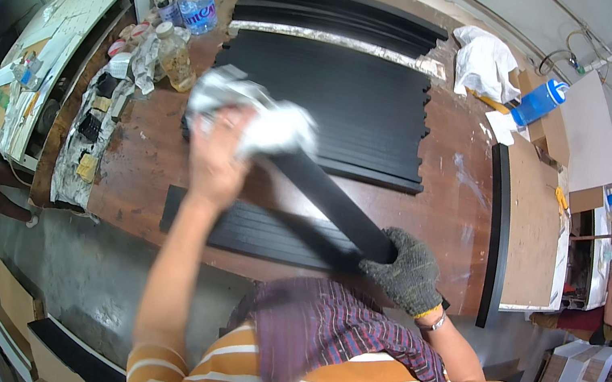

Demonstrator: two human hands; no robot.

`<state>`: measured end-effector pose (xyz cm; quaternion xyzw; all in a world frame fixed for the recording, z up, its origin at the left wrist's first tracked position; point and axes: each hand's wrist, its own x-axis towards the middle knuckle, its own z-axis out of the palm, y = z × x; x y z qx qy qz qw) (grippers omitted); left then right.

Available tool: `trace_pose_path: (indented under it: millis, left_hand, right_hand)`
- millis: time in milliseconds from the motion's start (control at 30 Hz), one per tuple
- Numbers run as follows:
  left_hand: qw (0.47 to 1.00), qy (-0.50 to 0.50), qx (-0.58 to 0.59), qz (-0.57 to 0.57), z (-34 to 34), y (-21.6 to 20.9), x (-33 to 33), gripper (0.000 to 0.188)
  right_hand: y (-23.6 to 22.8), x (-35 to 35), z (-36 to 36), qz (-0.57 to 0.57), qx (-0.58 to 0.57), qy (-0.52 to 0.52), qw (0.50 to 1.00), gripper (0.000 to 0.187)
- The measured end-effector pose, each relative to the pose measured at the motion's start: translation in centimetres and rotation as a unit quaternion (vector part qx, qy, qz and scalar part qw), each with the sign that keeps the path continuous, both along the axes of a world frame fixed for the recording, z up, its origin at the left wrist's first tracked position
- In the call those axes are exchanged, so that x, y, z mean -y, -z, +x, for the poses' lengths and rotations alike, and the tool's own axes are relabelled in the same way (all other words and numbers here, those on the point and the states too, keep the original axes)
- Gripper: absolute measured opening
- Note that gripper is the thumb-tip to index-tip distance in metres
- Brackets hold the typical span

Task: The person wipes multiple black plastic planks with a white cloth on a wooden workbench. They handle each plank individually, wiping both sides and stacking the cleaned pieces on top of others.

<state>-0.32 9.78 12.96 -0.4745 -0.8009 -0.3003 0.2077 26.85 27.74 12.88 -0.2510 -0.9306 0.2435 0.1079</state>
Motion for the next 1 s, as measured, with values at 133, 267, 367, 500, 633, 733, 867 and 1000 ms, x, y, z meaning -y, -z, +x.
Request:
trace_pose_path:
  millis: [133, 267, 367, 500, 633, 733, 867, 1000]
  left_hand:
    - [0.992, 0.029, -0.109, -0.058, 3.2, 1.6, -1.8, 0.059]
    - [0.971, 0.236, 0.005, -0.044, 9.2, 6.4, -4.5, 0.055]
    - [0.998, 0.031, 0.012, -0.048, 2.6, 6.4, -1.9, 0.048]
    - [0.875, -0.098, 0.442, 0.170, -3.9, 1.1, 0.9, 0.038]
    - [0.823, 0.035, 0.525, 0.214, 4.9, -1.4, -5.6, 0.025]
    - [0.643, 0.183, 0.625, 0.402, 6.3, -2.6, -8.2, 0.025]
    - [0.798, 0.220, 0.517, 0.218, 1.4, -3.0, -6.0, 0.019]
    - [0.981, 0.063, 0.174, -0.064, 3.6, -1.3, -5.8, 0.024]
  right_hand:
    - [1.2, -0.8, -0.9, 0.006, -0.018, -0.021, 1.000, 0.045]
    - [3.1, -1.6, -1.5, 0.190, 0.005, -0.072, 0.979, 0.050]
    - [2.4, -1.6, -0.4, -0.009, -0.004, -0.001, 1.000, 0.069]
    - [0.2, -0.1, -1.2, -0.055, 0.049, 0.036, 0.997, 0.065]
    - [-0.1, 1.9, -5.8, -0.066, -0.120, 0.047, 0.989, 0.059]
    - [-0.2, 1.9, -8.6, -0.127, -0.228, -0.035, 0.965, 0.047]
    - [-2.7, -1.3, -10.0, -0.163, -0.217, 0.060, 0.961, 0.051]
    - [-5.2, -2.9, -13.4, -0.454, -0.450, 0.078, 0.765, 0.028]
